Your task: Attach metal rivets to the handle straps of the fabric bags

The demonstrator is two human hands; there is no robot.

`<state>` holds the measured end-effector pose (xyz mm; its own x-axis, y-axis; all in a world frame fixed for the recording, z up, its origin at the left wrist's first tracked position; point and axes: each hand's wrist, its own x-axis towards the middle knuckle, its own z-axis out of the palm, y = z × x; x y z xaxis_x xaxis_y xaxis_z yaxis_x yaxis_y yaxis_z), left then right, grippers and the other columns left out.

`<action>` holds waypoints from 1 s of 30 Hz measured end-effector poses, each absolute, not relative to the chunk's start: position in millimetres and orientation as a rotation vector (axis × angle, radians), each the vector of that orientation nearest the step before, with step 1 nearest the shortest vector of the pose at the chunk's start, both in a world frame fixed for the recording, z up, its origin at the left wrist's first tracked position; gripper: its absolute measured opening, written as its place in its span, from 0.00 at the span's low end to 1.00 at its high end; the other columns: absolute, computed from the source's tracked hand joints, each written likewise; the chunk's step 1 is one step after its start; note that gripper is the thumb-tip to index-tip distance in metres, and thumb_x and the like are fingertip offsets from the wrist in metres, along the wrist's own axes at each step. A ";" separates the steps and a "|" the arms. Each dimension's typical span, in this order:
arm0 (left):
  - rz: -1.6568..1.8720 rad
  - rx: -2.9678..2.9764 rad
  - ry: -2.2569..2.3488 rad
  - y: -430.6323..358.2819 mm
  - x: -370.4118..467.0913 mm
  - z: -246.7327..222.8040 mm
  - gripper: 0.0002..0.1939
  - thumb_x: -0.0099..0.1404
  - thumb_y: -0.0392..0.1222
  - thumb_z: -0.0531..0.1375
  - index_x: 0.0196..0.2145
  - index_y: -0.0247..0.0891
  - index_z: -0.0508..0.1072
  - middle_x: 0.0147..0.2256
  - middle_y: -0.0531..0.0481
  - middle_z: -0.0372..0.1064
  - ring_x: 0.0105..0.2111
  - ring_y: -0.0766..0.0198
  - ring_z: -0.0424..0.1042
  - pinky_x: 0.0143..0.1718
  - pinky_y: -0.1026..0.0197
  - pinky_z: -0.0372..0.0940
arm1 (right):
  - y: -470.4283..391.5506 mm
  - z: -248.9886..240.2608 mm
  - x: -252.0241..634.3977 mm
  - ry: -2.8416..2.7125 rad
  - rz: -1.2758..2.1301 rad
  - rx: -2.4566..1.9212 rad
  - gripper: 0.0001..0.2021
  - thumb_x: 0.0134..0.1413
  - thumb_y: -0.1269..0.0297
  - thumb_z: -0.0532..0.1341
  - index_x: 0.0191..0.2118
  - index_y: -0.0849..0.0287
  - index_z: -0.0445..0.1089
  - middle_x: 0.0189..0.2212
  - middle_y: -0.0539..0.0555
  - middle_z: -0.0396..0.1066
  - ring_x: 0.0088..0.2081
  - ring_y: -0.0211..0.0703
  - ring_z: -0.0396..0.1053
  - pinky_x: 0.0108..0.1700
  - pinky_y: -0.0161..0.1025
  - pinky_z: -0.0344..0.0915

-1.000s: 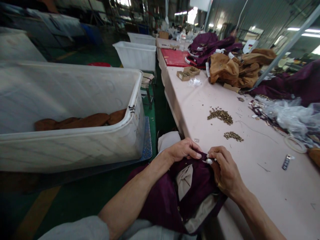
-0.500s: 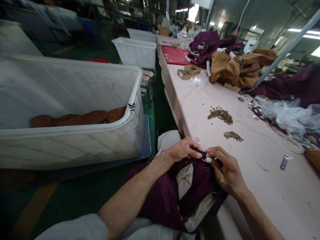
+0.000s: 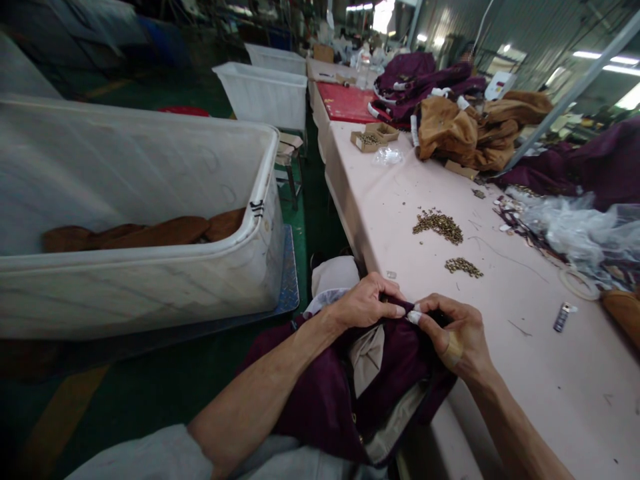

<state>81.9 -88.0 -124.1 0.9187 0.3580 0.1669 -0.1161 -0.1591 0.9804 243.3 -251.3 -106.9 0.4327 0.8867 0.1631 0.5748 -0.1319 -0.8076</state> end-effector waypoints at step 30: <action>0.274 1.499 0.233 -87.5 72.9 -104.6 0.18 0.65 0.54 0.63 0.33 0.33 0.72 0.24 0.55 0.61 0.25 0.69 0.57 0.26 0.64 0.50 | -248.5 -76.9 227.0 -1.798 -0.256 -1.479 0.14 0.53 0.78 0.66 0.43 0.53 0.74 0.42 0.58 0.78 0.39 0.48 0.75 0.41 0.46 0.70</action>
<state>72.9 -87.5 -104.6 0.9471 0.3204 0.0171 -0.0355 0.0515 0.9980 227.0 -248.5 -76.9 -0.0203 0.7442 0.6676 0.9011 0.3029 -0.3102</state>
